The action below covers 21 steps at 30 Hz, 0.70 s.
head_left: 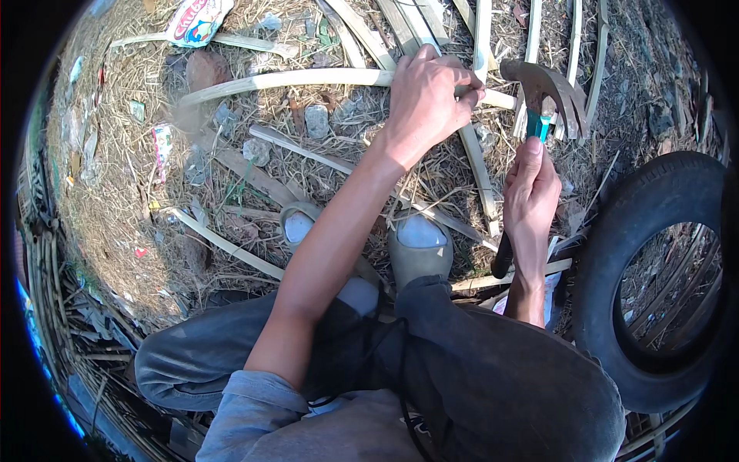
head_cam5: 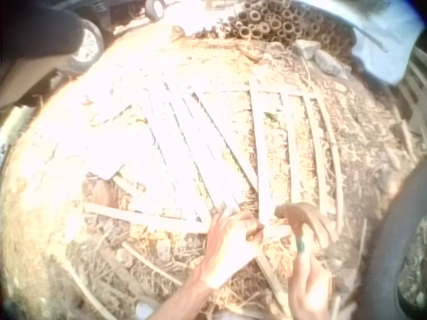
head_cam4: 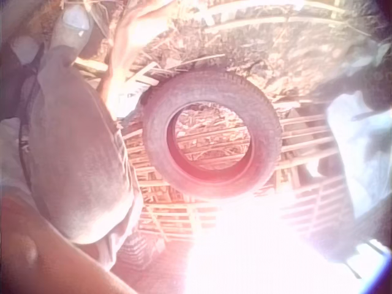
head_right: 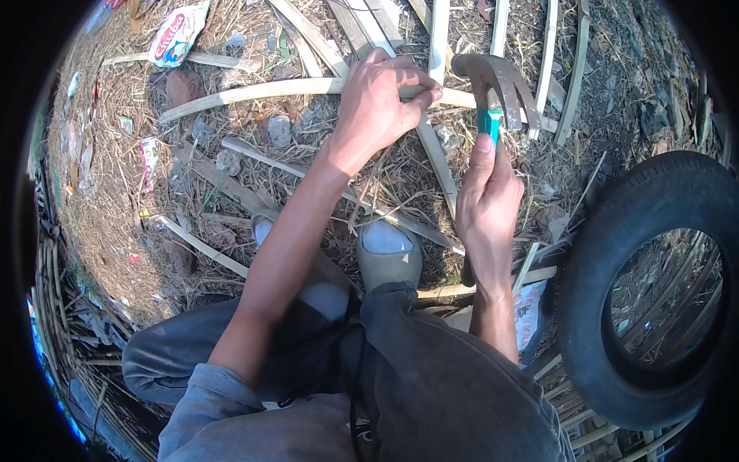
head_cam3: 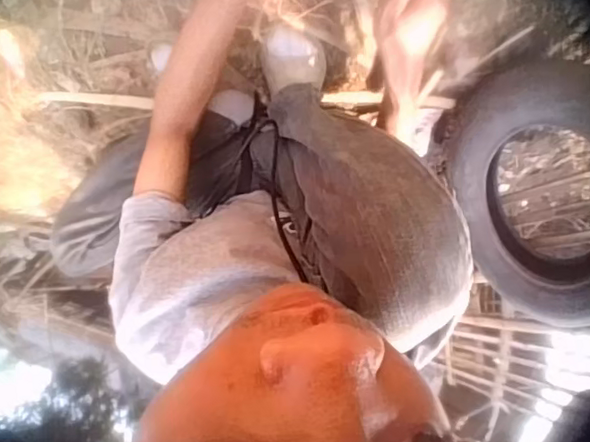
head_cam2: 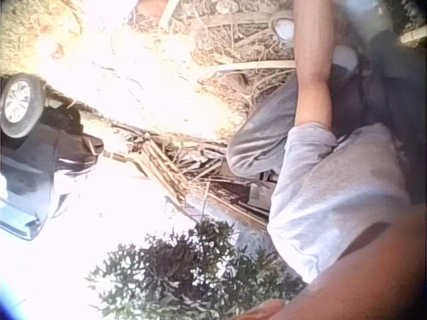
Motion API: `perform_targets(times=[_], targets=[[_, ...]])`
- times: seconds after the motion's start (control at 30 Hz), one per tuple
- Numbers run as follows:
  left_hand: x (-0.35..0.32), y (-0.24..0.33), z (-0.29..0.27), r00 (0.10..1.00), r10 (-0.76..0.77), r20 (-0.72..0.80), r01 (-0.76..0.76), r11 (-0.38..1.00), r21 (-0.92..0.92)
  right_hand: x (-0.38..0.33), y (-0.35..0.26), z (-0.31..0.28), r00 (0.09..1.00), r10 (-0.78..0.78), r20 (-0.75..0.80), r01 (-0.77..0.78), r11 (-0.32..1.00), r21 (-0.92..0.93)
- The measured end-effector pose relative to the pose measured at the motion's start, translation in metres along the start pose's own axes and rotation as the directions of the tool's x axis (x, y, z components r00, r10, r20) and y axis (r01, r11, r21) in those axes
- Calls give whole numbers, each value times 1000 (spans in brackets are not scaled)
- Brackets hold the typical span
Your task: The person assembles a lattice structure from bamboo slats by positioning them in a grid and driving nails through the overlapping joints using a hammer.
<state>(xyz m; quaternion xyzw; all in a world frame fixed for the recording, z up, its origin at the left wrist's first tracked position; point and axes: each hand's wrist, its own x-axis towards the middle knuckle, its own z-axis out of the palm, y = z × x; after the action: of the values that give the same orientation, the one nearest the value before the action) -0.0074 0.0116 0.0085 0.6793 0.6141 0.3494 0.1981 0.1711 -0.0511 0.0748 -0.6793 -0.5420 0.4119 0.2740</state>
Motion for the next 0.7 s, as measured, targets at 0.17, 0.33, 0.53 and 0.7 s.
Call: perform_targets(times=[0.17, 0.33, 0.53, 0.7], targets=[[1, -3, -1, 999, 34, -19, -34, 999, -21, -23, -10, 0, 1000, -29, 6, 29, 999, -21], [9, 2, 5, 999, 52, 16, -52, 999, -7, -20, -12, -8, 996, -89, -17, 81, 962, -260], [3, -7, 2, 995, 95, -41, -93, 995, 45, -27, -18, -9, 997, -41, -68, 31, 988, -148], [4, -1, 0, 998, 64, -2, -64, 995, -81, -27, -4, 0, 998, -64, -9, 59, 964, -261]])
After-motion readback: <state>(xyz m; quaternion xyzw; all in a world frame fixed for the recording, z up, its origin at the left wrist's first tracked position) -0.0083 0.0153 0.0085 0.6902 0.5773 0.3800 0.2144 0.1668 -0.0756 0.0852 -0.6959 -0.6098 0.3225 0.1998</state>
